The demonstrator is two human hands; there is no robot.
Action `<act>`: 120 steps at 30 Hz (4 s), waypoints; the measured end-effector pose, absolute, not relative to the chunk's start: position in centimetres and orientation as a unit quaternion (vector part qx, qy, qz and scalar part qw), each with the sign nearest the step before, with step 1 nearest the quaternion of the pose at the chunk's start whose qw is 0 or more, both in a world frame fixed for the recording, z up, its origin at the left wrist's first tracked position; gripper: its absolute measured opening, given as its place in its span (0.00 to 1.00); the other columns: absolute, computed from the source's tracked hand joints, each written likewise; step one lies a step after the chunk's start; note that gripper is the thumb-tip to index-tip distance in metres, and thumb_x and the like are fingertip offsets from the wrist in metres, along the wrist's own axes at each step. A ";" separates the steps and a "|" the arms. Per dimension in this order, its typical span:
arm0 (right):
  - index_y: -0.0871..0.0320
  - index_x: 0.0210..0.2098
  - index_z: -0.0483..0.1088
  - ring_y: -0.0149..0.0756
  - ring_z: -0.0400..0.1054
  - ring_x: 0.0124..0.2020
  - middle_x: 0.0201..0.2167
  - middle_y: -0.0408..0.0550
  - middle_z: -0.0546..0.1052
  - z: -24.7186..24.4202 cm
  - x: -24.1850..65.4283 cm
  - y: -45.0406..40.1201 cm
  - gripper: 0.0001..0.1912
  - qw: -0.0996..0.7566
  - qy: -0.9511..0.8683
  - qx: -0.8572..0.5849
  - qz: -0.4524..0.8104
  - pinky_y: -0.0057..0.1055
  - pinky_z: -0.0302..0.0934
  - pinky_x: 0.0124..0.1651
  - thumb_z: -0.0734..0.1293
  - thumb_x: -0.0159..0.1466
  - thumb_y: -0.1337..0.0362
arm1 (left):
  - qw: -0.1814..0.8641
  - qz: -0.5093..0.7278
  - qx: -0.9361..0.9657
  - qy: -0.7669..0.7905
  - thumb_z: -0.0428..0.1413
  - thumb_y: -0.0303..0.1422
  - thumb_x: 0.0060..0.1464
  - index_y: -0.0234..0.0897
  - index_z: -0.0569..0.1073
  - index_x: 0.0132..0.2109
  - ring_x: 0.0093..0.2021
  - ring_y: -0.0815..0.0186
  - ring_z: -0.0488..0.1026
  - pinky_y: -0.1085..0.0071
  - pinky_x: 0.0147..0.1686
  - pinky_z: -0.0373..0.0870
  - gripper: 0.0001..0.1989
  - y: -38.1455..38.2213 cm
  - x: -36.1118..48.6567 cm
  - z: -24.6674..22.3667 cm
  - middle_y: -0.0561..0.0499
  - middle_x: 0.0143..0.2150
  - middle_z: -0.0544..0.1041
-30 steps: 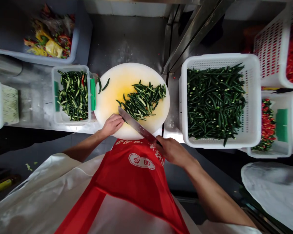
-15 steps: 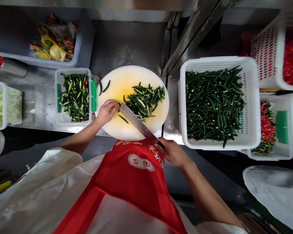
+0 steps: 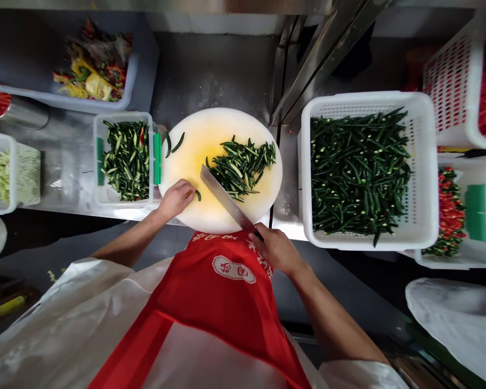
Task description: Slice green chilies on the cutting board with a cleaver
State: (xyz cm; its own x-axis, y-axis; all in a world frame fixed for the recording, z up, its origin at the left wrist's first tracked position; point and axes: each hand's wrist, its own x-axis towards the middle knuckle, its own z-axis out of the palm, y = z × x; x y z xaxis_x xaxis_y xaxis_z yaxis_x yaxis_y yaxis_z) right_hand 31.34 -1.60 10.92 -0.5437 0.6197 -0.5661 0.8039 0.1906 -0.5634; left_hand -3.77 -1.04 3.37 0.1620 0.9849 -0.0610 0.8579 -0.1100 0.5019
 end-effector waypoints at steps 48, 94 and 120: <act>0.54 0.40 0.64 0.40 0.71 0.29 0.27 0.46 0.76 9.5 29.6 -1.7 0.14 0.087 0.747 0.495 -0.435 0.30 0.50 0.30 0.55 0.70 0.52 | 0.246 0.229 0.735 0.589 0.49 0.34 0.65 0.38 0.75 0.41 0.44 0.64 0.72 0.67 0.48 0.71 0.10 -1.8 -1.7 2.0 0.48 0.41 0.75; 0.55 0.42 0.67 0.40 0.72 0.32 0.31 0.48 0.78 10.2 30.2 -2.3 0.15 0.088 0.742 0.477 -0.463 0.30 0.53 0.32 0.54 0.70 0.54 | 0.126 0.024 0.614 0.779 0.51 0.25 0.56 0.36 0.74 0.43 0.45 0.54 0.74 0.61 0.44 0.69 0.10 8.6 -7.7 4.9 0.41 0.44 0.74; 0.56 0.45 0.64 0.43 0.72 0.33 0.33 0.52 0.79 13.6 28.4 0.4 0.13 0.213 0.804 0.400 -0.386 0.32 0.47 0.31 0.54 0.72 0.57 | 0.216 0.231 0.742 0.591 0.49 0.36 0.65 0.39 0.75 0.41 0.46 0.61 0.71 0.59 0.50 0.69 0.11 -3.5 -2.3 0.5 0.44 0.44 0.76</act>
